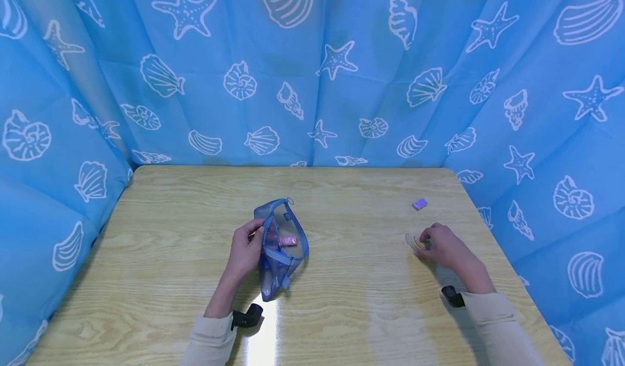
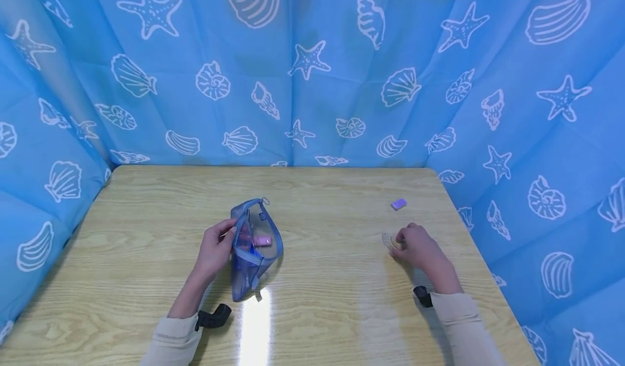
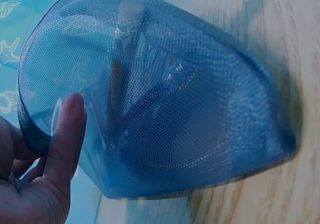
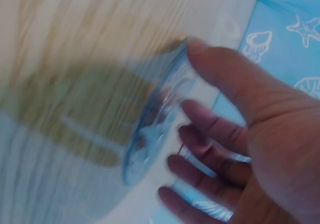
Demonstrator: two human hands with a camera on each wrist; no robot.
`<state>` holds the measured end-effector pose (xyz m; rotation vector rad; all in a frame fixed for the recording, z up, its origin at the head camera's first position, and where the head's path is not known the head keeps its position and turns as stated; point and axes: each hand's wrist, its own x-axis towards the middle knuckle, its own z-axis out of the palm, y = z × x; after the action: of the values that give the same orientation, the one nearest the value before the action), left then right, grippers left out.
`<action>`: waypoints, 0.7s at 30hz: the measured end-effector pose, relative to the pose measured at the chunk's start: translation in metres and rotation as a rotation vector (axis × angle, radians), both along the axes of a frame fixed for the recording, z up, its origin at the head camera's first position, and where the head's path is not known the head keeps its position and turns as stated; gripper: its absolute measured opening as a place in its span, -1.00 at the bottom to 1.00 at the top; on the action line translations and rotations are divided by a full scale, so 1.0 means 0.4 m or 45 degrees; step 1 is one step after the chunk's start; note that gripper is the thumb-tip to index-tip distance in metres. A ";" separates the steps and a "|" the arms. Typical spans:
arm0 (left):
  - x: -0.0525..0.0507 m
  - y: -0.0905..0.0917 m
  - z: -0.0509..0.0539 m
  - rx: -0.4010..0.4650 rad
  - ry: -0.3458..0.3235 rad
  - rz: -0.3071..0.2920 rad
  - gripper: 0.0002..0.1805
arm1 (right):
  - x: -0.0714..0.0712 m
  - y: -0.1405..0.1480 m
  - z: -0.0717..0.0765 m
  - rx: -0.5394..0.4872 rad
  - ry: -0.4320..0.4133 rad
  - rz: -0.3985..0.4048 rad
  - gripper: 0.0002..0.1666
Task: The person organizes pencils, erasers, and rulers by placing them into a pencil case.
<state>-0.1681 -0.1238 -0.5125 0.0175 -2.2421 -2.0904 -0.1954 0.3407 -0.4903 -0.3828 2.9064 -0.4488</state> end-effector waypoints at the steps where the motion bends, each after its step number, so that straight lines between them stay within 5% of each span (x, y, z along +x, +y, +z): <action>1: -0.001 0.000 0.000 -0.004 0.000 0.001 -0.69 | 0.004 -0.004 0.003 0.021 0.001 -0.014 -0.59; 7: -0.004 -0.001 0.001 -0.019 -0.010 0.018 -0.70 | 0.010 -0.023 0.008 0.091 -0.007 -0.059 -0.69; 13: -0.002 0.000 0.004 -0.036 0.001 0.028 -0.71 | 0.002 -0.032 0.003 0.136 0.016 -0.021 -0.67; 21: -0.002 0.002 0.003 -0.019 0.006 0.016 -0.70 | -0.009 -0.028 0.001 0.111 0.086 0.040 -0.91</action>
<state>-0.1688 -0.1230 -0.5112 0.0257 -2.2487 -2.0659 -0.1989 0.3296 -0.4899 -0.4380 2.9684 -0.3088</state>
